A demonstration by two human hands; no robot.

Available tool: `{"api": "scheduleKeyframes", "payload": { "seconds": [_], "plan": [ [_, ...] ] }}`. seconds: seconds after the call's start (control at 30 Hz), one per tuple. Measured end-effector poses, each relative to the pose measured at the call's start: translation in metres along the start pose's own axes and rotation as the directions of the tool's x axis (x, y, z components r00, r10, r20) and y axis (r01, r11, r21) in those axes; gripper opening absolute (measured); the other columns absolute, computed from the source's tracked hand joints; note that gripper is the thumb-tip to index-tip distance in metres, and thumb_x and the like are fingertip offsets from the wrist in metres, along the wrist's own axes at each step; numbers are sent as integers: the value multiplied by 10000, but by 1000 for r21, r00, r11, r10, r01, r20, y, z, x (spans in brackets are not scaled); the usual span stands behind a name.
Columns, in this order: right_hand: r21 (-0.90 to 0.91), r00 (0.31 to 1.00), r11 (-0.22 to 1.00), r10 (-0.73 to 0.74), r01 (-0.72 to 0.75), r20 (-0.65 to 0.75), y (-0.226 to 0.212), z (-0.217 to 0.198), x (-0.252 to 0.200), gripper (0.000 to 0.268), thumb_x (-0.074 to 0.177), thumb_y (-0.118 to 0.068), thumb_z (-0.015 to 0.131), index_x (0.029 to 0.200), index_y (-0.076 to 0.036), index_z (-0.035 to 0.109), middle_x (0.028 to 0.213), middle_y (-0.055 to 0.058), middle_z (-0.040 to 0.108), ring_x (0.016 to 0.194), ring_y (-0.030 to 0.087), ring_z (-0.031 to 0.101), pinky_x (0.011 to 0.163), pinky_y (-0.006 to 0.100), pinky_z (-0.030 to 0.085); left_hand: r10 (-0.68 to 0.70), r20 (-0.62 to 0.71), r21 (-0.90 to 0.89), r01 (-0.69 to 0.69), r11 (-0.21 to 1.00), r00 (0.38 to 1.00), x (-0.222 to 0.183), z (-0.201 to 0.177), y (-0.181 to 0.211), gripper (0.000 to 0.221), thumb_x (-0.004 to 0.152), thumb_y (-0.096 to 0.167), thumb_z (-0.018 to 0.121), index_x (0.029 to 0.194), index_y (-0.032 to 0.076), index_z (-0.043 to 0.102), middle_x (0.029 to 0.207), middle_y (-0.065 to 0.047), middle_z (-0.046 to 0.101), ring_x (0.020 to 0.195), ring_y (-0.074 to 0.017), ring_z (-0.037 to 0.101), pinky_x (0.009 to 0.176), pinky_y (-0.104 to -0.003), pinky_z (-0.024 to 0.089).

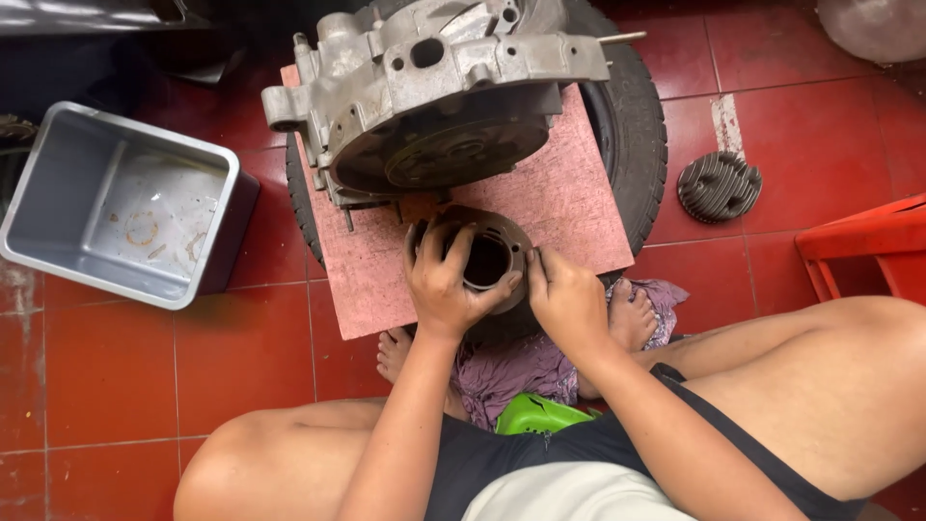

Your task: Sanding the surfaces of a motorcycle engine cylinder component by hand using sandpaper to smooth the metal.

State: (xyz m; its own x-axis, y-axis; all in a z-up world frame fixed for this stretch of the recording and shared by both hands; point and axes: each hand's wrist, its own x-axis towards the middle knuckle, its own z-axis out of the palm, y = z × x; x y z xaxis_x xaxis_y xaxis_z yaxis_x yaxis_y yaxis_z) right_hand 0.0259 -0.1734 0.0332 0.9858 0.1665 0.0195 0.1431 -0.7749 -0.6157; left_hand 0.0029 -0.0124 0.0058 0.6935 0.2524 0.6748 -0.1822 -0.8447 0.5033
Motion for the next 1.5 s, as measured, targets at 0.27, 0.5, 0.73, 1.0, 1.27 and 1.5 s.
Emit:
{"api": "scheduleKeyframes", "payload": {
  "seconds": [0.27, 0.5, 0.73, 1.0, 1.27, 1.5],
  "plan": [
    [-10, 999, 1000, -25, 24, -43, 7, 12, 28, 417, 1058, -349, 572, 739, -89, 639, 605, 173, 638, 706, 436, 698, 570, 488, 542, -32, -86, 96, 40, 995, 996, -8, 6, 7, 731, 762, 811, 640, 1041, 139, 704, 969, -105, 658, 987, -318, 708, 962, -493, 506],
    [12, 996, 997, 79, -79, 37, 8, 8, 5, 414, 1038, -381, 551, 764, -83, 636, 659, 210, 655, 794, 464, 691, 630, 569, 515, -11, 65, 72, 7, 997, 998, 3, -6, -2, 761, 694, 806, 689, 1077, 149, 709, 1001, -141, 640, 967, -383, 687, 903, -535, 516],
    [105, 1000, 994, 9, -10, 9, -8, -2, 32, 392, 1060, -266, 546, 753, -47, 654, 614, 197, 640, 701, 463, 690, 608, 475, 543, 73, 268, -24, -69, 997, 961, 3, 2, -35, 863, 530, 758, 795, 1173, 189, 707, 1036, -178, 656, 965, -418, 683, 920, -563, 505],
    [48, 999, 999, -18, 16, 28, 9, 9, 37, 420, 1057, -347, 553, 756, -63, 625, 674, 226, 643, 795, 479, 679, 633, 550, 519, 9, 146, 69, -19, 997, 989, 6, 8, -15, 764, 512, 724, 797, 1061, 198, 730, 999, -128, 690, 933, -341, 709, 856, -454, 554],
    [74, 999, 997, 25, -28, 41, 16, 1, 0, 398, 1047, -356, 552, 759, -91, 627, 671, 192, 651, 813, 440, 694, 637, 532, 525, -64, 90, 111, 54, 992, 994, -6, 12, -9, 772, 555, 748, 779, 1052, 159, 728, 995, -150, 680, 974, -360, 700, 877, -456, 571],
    [-24, 992, 995, -96, 98, 81, 9, 7, 57, 369, 1040, -358, 555, 808, -87, 650, 698, 205, 666, 820, 465, 693, 667, 558, 536, -85, 39, 148, 78, 986, 996, -10, 18, -7, 757, 573, 759, 744, 1051, 172, 721, 1000, -143, 667, 975, -359, 692, 870, -441, 577]
  ]
}}
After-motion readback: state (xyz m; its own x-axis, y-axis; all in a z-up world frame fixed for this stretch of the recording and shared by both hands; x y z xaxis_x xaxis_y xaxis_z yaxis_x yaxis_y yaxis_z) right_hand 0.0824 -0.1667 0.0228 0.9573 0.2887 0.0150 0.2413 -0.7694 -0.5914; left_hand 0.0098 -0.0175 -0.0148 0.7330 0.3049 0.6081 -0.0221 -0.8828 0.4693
